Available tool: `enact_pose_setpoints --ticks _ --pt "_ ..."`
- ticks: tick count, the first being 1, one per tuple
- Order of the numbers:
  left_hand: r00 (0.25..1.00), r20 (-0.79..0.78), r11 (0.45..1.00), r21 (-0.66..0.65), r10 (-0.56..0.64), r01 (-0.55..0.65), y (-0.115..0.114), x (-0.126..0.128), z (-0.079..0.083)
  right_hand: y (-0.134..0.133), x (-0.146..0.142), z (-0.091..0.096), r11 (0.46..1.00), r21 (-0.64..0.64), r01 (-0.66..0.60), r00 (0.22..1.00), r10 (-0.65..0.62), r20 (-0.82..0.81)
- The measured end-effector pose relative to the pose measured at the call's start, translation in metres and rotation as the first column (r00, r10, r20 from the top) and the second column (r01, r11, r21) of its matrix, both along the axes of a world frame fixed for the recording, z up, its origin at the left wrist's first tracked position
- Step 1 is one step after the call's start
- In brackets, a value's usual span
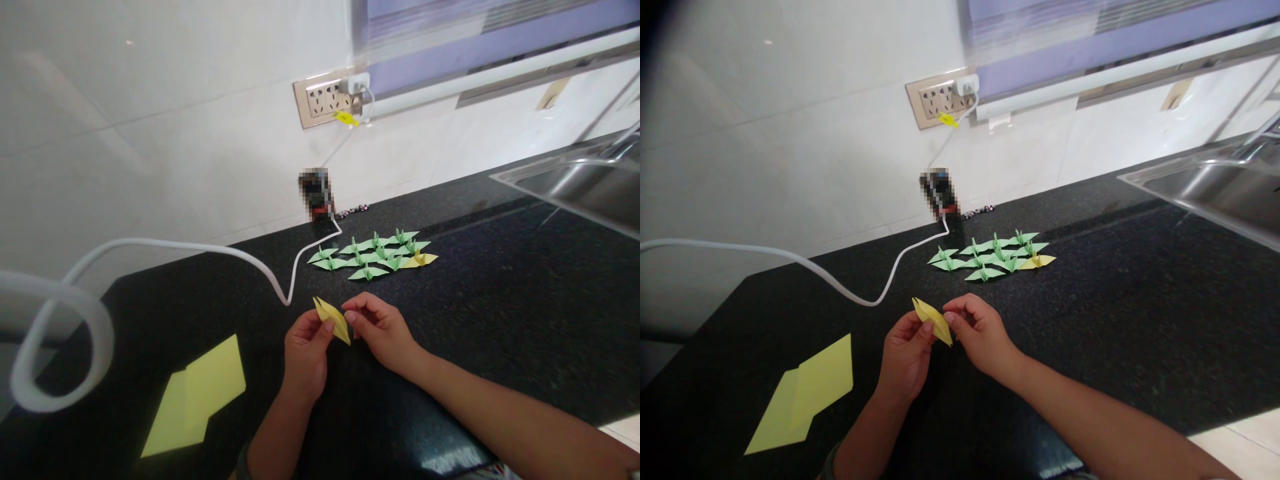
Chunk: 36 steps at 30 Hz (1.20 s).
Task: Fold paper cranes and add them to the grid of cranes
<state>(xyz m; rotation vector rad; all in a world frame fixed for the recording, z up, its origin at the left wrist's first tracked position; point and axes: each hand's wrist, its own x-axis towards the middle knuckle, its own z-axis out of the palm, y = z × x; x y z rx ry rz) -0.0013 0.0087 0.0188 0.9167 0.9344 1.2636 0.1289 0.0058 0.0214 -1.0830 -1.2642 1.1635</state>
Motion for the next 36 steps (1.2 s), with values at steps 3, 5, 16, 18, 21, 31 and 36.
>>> enact_pose_setpoints --ticks 3,5,16,18,21,31,36 --pt "0.997 0.064 0.999 -0.027 -0.039 0.041 0.000 0.001 0.003 0.003 0.001 0.001 0.998 -0.026 -0.059 0.997 0.058 -0.042" --pt "0.993 0.100 0.997 -0.045 -0.057 0.062 0.000 0.001 0.005 0.004 0.001 0.003 0.996 -0.060 -0.073 0.993 0.067 -0.098" --pt "0.991 0.074 0.991 -0.073 -0.109 0.114 -0.002 0.004 0.006 0.000 -0.004 -0.001 0.984 -0.146 -0.101 0.992 0.089 -0.091" --pt "0.993 0.052 0.992 -0.064 -0.108 0.111 -0.002 0.004 0.004 -0.001 -0.004 -0.001 0.996 -0.086 -0.024 0.999 0.026 0.030" --pt "0.993 0.026 0.991 -0.059 -0.116 0.118 -0.002 0.003 0.000 -0.004 -0.003 0.000 0.995 0.074 0.060 0.974 -0.075 0.215" --pt "0.997 0.007 0.993 -0.080 -0.082 0.082 0.000 0.001 -0.002 -0.010 0.000 0.012 0.935 0.352 -0.037 0.942 -0.084 0.323" --pt "0.997 0.040 0.993 -0.096 -0.063 0.066 0.001 0.000 0.002 -0.007 0.000 0.011 0.960 0.277 -0.039 0.957 -0.043 0.286"
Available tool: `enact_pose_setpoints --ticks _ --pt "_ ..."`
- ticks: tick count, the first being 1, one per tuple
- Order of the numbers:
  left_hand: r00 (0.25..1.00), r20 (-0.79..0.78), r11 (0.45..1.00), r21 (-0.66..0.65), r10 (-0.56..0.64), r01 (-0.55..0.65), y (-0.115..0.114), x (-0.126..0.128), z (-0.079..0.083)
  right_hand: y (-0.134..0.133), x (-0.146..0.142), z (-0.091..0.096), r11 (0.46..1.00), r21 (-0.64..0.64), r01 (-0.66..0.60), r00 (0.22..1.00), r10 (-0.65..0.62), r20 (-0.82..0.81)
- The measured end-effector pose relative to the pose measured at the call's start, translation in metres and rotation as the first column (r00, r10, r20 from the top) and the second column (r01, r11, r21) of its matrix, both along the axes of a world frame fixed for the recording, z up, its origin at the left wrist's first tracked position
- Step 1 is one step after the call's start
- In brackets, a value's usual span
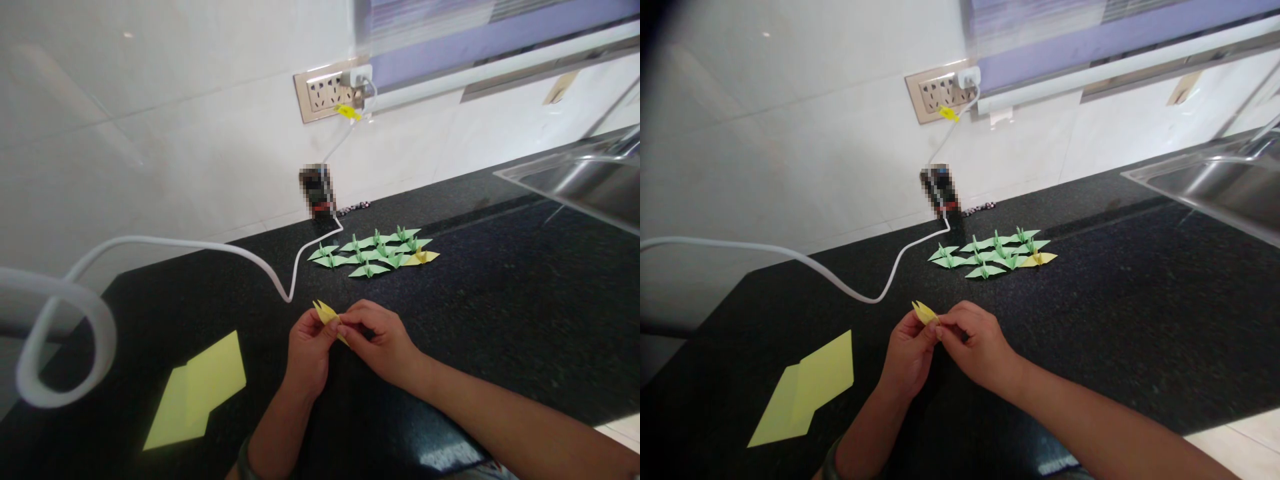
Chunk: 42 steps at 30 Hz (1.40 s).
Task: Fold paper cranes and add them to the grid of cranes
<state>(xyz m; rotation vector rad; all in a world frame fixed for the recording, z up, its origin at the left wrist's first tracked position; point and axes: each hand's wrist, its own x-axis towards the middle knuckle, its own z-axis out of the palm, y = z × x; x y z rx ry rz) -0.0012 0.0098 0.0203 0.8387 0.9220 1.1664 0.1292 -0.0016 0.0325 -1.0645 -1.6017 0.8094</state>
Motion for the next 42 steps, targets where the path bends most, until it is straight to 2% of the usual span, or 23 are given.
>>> enact_pose_setpoints --ticks 3,6,9,16,18,21,24,28,33,36,39,42 --pt "0.999 0.041 0.999 -0.036 0.024 -0.023 0.002 -0.001 0.001 0.004 -0.001 -0.004 0.988 -0.151 -0.031 0.991 0.011 -0.133" --pt "0.999 0.023 0.999 -0.040 0.026 -0.025 0.002 -0.002 0.000 0.006 -0.003 -0.007 0.939 -0.324 -0.115 0.954 0.013 -0.300" --pt "0.998 -0.036 0.999 -0.004 0.046 -0.046 0.001 -0.002 -0.002 0.006 -0.005 -0.009 0.914 -0.378 -0.148 0.934 0.003 -0.358" --pt "0.973 -0.229 0.996 0.084 0.041 -0.023 0.000 -0.002 0.000 0.011 0.002 -0.008 0.920 -0.374 -0.114 0.974 0.029 -0.226" --pt "0.958 -0.283 0.995 0.096 0.037 -0.010 0.001 -0.003 0.001 0.012 0.005 -0.006 0.946 -0.312 -0.085 0.980 0.023 -0.197" --pt "0.934 -0.356 0.995 0.100 0.016 0.021 0.001 -0.004 0.002 0.011 0.007 -0.003 0.987 -0.145 -0.069 0.991 0.050 -0.128" --pt "0.880 -0.473 0.988 0.148 0.042 0.032 0.001 -0.005 0.003 0.010 0.007 -0.002 0.994 -0.067 -0.086 0.994 0.081 -0.076" --pt "0.832 -0.555 0.980 0.181 0.033 0.081 -0.001 -0.005 0.002 0.010 0.007 -0.006 0.994 -0.074 -0.075 0.996 0.070 -0.063" --pt "0.846 -0.530 0.976 0.152 -0.054 0.158 -0.001 -0.006 -0.001 0.013 0.006 -0.008 0.986 -0.159 -0.059 0.992 0.040 -0.123" --pt "0.874 -0.465 0.978 0.074 -0.138 0.193 -0.002 -0.005 0.000 0.015 0.005 -0.008 0.951 -0.286 -0.117 0.961 0.035 -0.276" --pt "0.902 -0.374 0.975 -0.035 -0.216 0.220 -0.002 -0.004 0.003 0.017 0.007 -0.008 0.878 -0.433 -0.206 0.890 -0.016 -0.456" --pt "0.917 -0.320 0.971 -0.065 -0.239 0.230 -0.002 -0.003 0.004 0.019 0.009 -0.008 0.814 -0.496 -0.302 0.856 0.003 -0.517"
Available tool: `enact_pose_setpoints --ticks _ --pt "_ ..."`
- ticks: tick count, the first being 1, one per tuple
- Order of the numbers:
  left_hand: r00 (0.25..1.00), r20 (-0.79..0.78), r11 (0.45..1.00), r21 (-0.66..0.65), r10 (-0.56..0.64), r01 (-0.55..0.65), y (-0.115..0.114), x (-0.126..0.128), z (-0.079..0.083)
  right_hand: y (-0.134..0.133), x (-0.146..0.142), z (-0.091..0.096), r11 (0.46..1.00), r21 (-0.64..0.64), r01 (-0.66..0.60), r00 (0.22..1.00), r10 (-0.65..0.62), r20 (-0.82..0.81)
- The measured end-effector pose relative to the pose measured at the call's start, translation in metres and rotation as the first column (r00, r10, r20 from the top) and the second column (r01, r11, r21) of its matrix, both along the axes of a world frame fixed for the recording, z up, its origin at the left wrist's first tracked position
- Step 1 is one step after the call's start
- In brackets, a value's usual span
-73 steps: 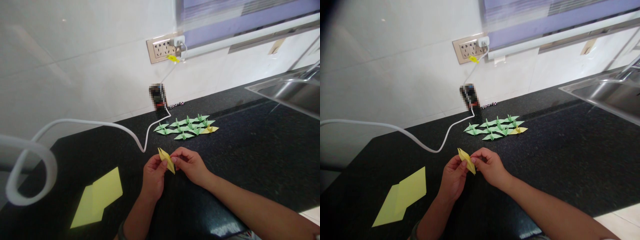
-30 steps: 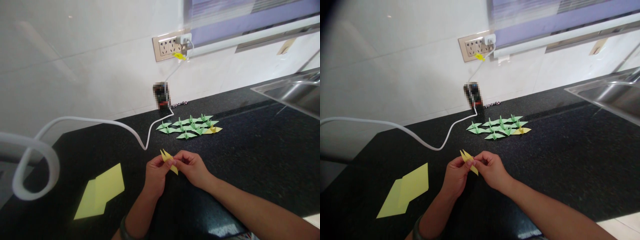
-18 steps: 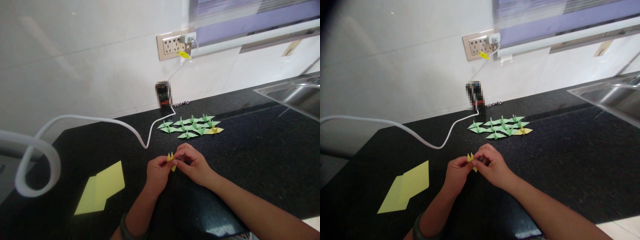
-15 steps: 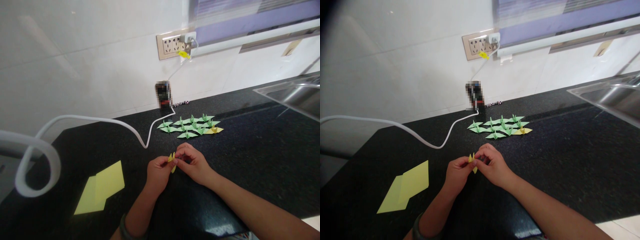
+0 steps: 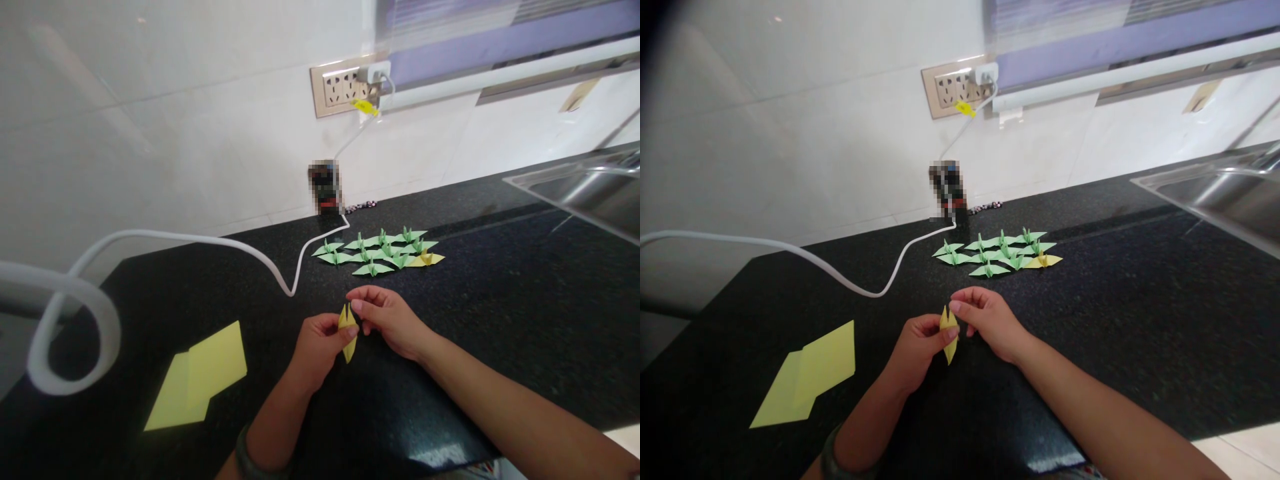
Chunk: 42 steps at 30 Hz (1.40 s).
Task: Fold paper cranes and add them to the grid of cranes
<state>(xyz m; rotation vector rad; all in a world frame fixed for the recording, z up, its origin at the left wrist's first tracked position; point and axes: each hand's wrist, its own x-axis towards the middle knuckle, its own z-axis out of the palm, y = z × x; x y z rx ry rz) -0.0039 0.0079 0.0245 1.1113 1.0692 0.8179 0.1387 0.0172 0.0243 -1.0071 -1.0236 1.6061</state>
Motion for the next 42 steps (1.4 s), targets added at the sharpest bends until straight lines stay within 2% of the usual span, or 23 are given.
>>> enact_pose_setpoints --ticks 2,4,10,18,24,28,33,34,36,38,42 --pt "1.000 -0.013 1.000 0.022 0.004 -0.004 0.001 -0.001 -0.001 0.000 0.001 -0.001 0.996 -0.013 -0.087 0.996 0.087 0.034" --pt "0.998 -0.055 0.998 0.056 0.014 -0.011 0.001 -0.002 -0.003 0.000 0.001 -0.001 0.993 -0.011 -0.120 0.988 0.120 0.102" --pt "0.992 -0.121 0.996 0.079 0.040 -0.031 0.001 -0.003 -0.009 -0.001 0.000 -0.001 0.993 0.036 -0.109 0.974 0.100 0.201" --pt "0.994 -0.098 0.998 0.050 0.042 -0.037 0.000 -0.001 -0.003 -0.002 0.001 -0.001 0.974 0.211 -0.077 0.928 -0.007 0.373" --pt "1.000 -0.006 0.999 -0.052 0.004 -0.004 0.000 -0.002 -0.003 -0.004 0.001 -0.001 0.970 0.235 -0.062 0.921 -0.035 0.387" --pt "1.000 0.016 0.997 -0.078 0.019 -0.017 0.000 -0.002 -0.003 -0.005 0.000 0.001 0.964 0.267 -0.017 0.923 -0.088 0.375" --pt "0.999 -0.048 0.994 -0.105 0.011 -0.016 -0.001 0.000 0.000 0.003 0.006 0.001 0.980 0.167 0.111 0.948 -0.155 0.277" --pt "0.998 -0.060 0.995 -0.102 0.008 -0.014 -0.001 0.000 0.000 0.004 0.007 0.002 0.986 0.136 0.095 0.961 -0.126 0.244" --pt "0.997 -0.076 0.997 -0.072 0.010 -0.016 -0.001 0.000 0.001 0.004 0.007 0.002 0.996 0.078 -0.047 0.982 0.032 0.184" --pt "0.996 -0.085 0.999 -0.034 0.000 -0.003 0.000 -0.001 0.001 0.001 0.006 0.003 0.983 0.049 -0.177 0.974 0.168 0.153" --pt "0.992 -0.104 0.998 -0.020 -0.066 0.064 0.000 -0.002 -0.001 -0.002 0.004 0.002 0.979 0.041 -0.201 0.970 0.193 0.145"
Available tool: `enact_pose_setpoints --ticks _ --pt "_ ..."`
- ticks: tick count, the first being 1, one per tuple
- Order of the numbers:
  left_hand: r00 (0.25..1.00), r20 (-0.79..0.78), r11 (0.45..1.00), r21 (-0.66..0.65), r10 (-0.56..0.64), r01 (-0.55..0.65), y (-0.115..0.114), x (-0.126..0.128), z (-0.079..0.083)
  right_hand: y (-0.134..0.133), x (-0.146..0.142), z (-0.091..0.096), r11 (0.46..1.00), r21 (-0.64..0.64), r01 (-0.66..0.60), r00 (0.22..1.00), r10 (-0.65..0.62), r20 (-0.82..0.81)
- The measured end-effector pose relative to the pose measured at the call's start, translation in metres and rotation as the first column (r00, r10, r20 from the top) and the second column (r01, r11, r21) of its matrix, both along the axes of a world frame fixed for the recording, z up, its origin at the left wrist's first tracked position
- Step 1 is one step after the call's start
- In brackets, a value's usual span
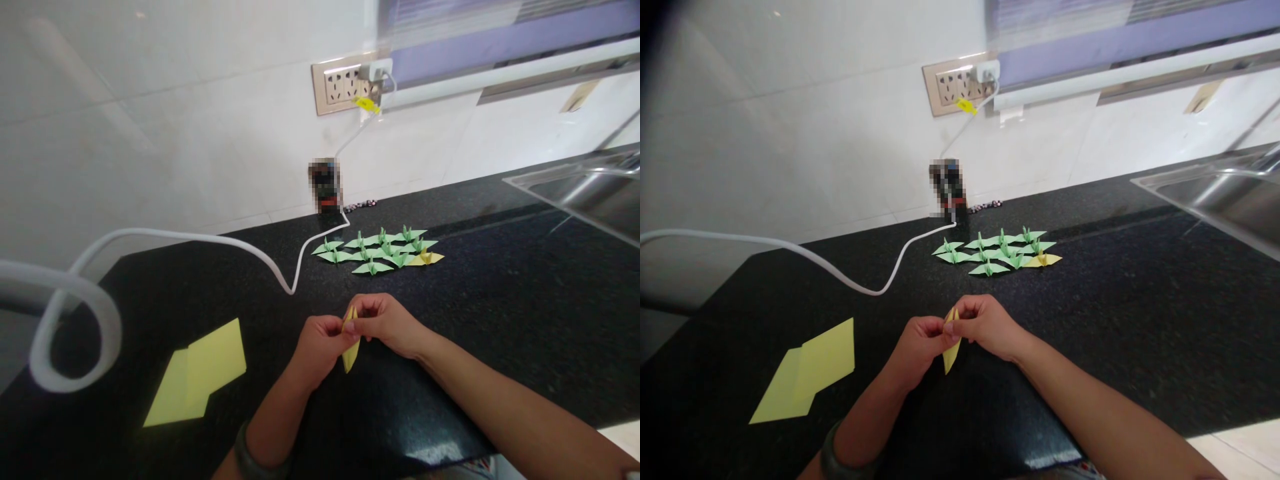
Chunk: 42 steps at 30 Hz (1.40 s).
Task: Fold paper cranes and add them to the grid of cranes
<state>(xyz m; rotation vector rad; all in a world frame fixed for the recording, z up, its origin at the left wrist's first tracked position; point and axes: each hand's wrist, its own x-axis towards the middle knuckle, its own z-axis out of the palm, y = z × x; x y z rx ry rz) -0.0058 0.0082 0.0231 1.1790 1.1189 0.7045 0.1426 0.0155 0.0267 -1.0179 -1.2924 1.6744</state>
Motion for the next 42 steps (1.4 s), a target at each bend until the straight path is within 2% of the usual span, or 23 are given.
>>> enact_pose_setpoints --ticks 7,12,14,17,20,23,26,31,42 --pt "1.000 0.015 1.000 -0.003 -0.026 0.026 -0.002 0.002 0.001 0.000 -0.002 -0.003 1.000 -0.004 0.027 0.999 -0.027 0.030" --pt "0.999 0.019 0.999 -0.023 -0.038 0.038 -0.003 0.002 0.002 -0.001 -0.005 0.000 0.991 0.023 0.130 0.985 -0.132 0.110" --pt "0.999 0.035 1.000 -0.023 0.011 -0.010 -0.002 0.002 0.001 0.001 -0.004 0.000 0.990 0.028 0.138 0.984 -0.140 0.109" --pt "0.982 0.113 0.989 -0.023 0.150 -0.148 0.000 0.002 -0.001 0.004 -0.001 -0.003 0.990 0.001 0.140 0.986 -0.139 0.097" --pt "0.936 0.202 0.958 -0.051 0.288 -0.283 0.003 0.002 -0.003 0.003 -0.001 -0.006 0.999 -0.037 0.004 0.993 0.001 0.121" --pt "0.892 0.250 0.926 -0.110 0.377 -0.360 0.004 0.003 -0.005 -0.001 -0.005 -0.009 0.992 -0.046 -0.115 0.985 0.120 0.128" --pt "0.863 0.293 0.912 -0.154 0.410 -0.381 0.004 0.004 -0.006 -0.004 -0.010 -0.012 0.996 -0.052 -0.079 0.990 0.084 0.110" --pt "0.850 0.310 0.905 -0.149 0.426 -0.399 0.003 0.007 -0.006 -0.005 -0.014 -0.016 0.999 -0.049 -0.022 0.989 0.029 0.144" --pt "0.799 0.302 0.850 -0.096 0.520 -0.517 0.004 0.009 -0.005 -0.004 -0.009 -0.019 0.998 -0.056 -0.017 0.964 0.031 0.264"
